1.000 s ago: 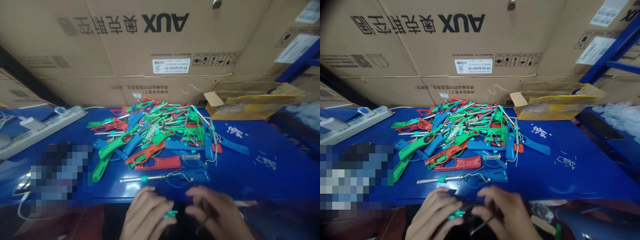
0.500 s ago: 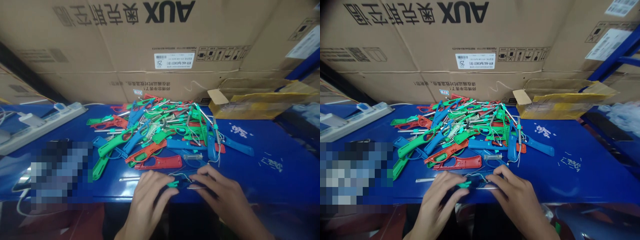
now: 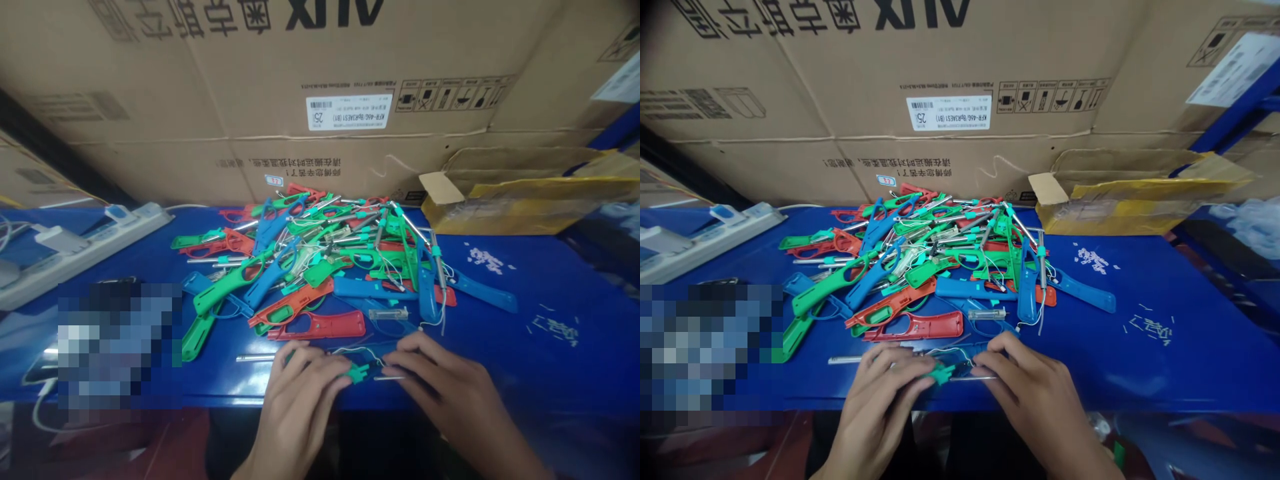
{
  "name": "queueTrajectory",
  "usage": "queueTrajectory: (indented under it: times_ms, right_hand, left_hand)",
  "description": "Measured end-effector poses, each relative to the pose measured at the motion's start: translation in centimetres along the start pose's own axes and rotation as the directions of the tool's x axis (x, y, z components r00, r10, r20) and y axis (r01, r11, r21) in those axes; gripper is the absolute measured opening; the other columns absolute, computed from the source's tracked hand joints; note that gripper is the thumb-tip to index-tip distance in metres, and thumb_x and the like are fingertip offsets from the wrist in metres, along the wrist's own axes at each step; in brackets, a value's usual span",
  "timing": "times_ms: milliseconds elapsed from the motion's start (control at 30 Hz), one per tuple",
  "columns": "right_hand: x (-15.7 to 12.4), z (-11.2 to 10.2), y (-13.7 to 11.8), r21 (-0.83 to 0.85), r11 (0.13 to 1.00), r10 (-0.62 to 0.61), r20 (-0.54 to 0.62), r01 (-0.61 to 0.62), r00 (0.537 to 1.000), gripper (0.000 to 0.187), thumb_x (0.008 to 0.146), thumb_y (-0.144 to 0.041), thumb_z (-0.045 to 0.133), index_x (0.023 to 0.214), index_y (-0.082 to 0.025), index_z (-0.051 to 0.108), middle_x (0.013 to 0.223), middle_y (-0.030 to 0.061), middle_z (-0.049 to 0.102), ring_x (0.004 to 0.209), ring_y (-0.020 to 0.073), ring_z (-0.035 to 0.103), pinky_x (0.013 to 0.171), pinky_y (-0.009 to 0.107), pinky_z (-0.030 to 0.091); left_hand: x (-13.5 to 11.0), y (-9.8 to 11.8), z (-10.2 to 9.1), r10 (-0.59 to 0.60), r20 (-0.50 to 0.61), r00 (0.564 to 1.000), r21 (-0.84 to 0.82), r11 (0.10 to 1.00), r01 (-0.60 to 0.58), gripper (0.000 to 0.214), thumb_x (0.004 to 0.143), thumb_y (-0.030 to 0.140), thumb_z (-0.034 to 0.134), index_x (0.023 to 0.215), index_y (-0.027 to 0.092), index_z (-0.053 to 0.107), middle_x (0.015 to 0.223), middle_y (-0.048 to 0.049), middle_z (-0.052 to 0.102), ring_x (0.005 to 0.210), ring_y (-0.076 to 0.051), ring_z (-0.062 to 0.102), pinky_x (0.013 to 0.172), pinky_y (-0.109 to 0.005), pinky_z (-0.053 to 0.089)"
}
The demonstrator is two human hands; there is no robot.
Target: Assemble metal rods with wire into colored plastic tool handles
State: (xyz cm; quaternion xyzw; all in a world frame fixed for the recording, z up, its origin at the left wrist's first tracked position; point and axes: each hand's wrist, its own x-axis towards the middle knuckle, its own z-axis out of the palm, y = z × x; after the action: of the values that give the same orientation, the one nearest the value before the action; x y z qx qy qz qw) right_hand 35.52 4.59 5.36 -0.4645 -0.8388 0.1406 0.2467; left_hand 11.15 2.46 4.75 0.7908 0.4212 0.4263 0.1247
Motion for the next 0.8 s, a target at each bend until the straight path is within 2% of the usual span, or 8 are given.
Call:
queueTrajectory:
  times_ms: [100, 267, 367, 500, 800]
  right_hand:
    - [0.01, 0.09, -0.06, 0.016, 1.0, -0.008, -0.017, 0.008, 1.0, 0.024, 0.109, -0.034, 0.047, 0.102, -0.029, 0.069, 0.096, -0.0018, 0.07, 0.072, 0.0113, 0.071, 0.065, 0.025, 0.054]
    - [-0.1, 0.15, -0.12, 0.035, 0.999, -0.025, -0.038, 0.026, 0.999, 0.023, 0.109, -0.032, 0.047, 0.102, -0.028, 0.069, 0.096, -0.0022, 0.07, 0.07, 0.0098, 0.071, 0.065, 0.024, 0.052]
    - [-0.13, 0.16, -0.08, 0.048, 0.998, -0.032, -0.048, 0.035, 0.998, 0.022, 0.109, -0.031, 0.048, 0.102, -0.028, 0.068, 0.095, -0.0024, 0.07, 0.071, 0.0094, 0.071, 0.066, 0.023, 0.052]
    - [-0.05, 0.16, -0.08, 0.057, 0.998, -0.026, -0.044, 0.029, 0.999, 0.021, 0.109, -0.032, 0.049, 0.101, -0.028, 0.068, 0.095, -0.0024, 0.069, 0.071, 0.0091, 0.07, 0.066, 0.022, 0.051]
    - [0.15, 0.21, -0.38, 0.061, 0.996, -0.059, -0.091, 0.064, 0.994, 0.023, 0.11, -0.03, 0.047, 0.098, -0.026, 0.067, 0.093, -0.0037, 0.07, 0.07, 0.0072, 0.068, 0.066, 0.021, 0.048]
  left_hand:
    - [-0.35, 0.08, -0.15, 0.0, -0.006, 1.0, 0.041, 0.999, 0.0, 0.032, 0.097, -0.006, 0.055, 0.117, 0.018, 0.063, 0.102, -0.002, 0.077, 0.099, -0.019, 0.063, 0.105, -0.041, 0.035]
    - [-0.37, 0.2, -0.34, -0.031, 0.042, 0.999, 0.129, 0.991, 0.025, 0.025, 0.096, 0.0, 0.062, 0.109, 0.022, 0.064, 0.123, -0.0054, 0.073, 0.123, -0.026, 0.051, 0.107, -0.045, 0.034]
    - [-0.15, 0.29, -0.08, -0.081, 0.002, 0.997, 0.193, 0.978, 0.079, 0.022, 0.097, 0.003, 0.063, 0.107, 0.023, 0.066, 0.136, -0.0084, 0.063, 0.127, -0.029, 0.046, 0.106, -0.049, 0.035]
    - [0.16, 0.4, 0.35, -0.12, -0.015, 0.993, 0.198, 0.973, 0.121, 0.022, 0.098, 0.003, 0.06, 0.105, 0.022, 0.066, 0.14, -0.0094, 0.057, 0.132, -0.031, 0.043, 0.108, -0.052, 0.034]
    - [0.49, 0.34, 0.64, -0.177, 0.034, 0.984, 0.156, 0.973, 0.17, 0.022, 0.099, 0.006, 0.061, 0.107, 0.025, 0.068, 0.145, -0.0066, 0.054, 0.134, -0.031, 0.04, 0.108, -0.053, 0.037]
